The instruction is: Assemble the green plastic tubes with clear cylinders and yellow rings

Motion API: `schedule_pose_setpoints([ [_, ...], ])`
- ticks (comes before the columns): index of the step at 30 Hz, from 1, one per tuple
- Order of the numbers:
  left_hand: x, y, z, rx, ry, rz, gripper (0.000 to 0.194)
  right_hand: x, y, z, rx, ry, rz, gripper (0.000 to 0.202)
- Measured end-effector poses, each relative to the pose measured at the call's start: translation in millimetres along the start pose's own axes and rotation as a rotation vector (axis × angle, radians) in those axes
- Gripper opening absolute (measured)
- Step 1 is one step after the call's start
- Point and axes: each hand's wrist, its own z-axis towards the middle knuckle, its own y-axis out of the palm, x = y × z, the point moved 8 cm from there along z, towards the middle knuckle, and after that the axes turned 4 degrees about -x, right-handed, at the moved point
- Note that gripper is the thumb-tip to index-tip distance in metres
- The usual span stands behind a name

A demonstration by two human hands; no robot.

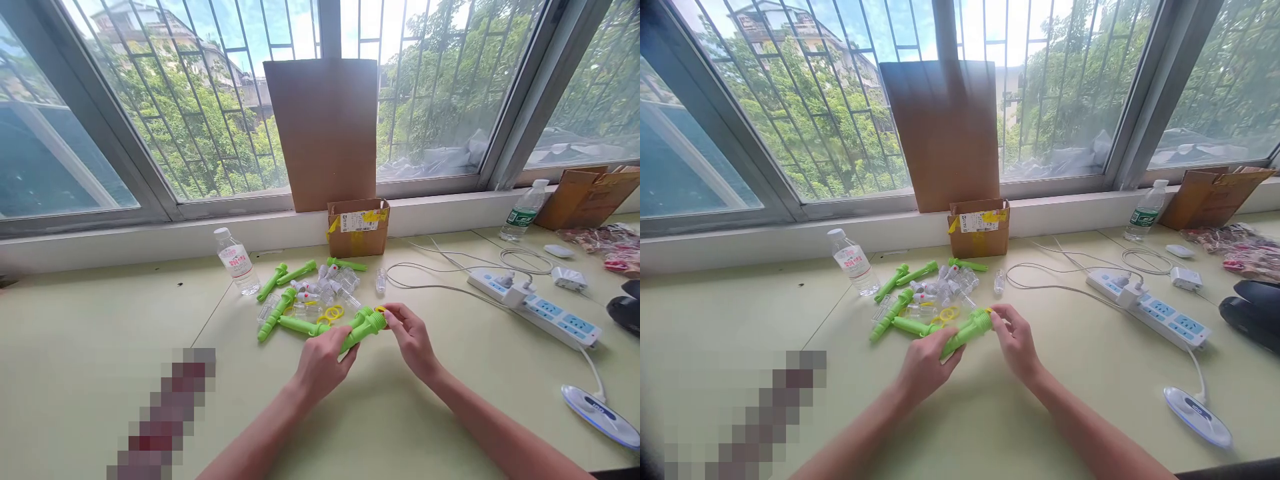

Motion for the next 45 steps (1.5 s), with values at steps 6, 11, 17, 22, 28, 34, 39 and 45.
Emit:
schedule_pose_setpoints([
  [6, 5, -3.7, 2, 0.010, 0.046, 0.084, 0.013, 1, 3, 0, -0.039, -0.009, -0.061, 0.026],
  [11, 4, -4.9, 2, 0.020, 0.039, 0.082, 0.014, -6, 3, -2, -0.028, -0.074, -0.113, 0.022],
  [17, 2, -0.7, 2, -0.009, 0.037, 0.096, 0.014, -10, 1, -3, -0.010, -0.124, -0.100, 0.020],
  [22, 1, 2.4, 2, -0.026, 0.042, 0.129, 0.015, -14, 1, -3, -0.010, -0.143, -0.099, 0.019],
  [28, 2, 1.9, 2, -0.029, 0.080, 0.203, 0.015, -17, 2, -4, -0.034, -0.137, -0.115, 0.017],
  [34, 1, 4.6, 1, -0.058, 0.069, 0.220, 0.018, -12, 4, -3, -0.076, -0.117, -0.094, 0.016],
  [39, -3, 6.7, 0, -0.090, 0.007, 0.147, 0.018, -11, 5, -3, -0.100, -0.131, -0.052, 0.016],
  [45, -11, 4.4, 2, -0.107, -0.123, -0.158, 0.022, -14, 7, -4, -0.131, -0.175, -0.059, 0.014],
])
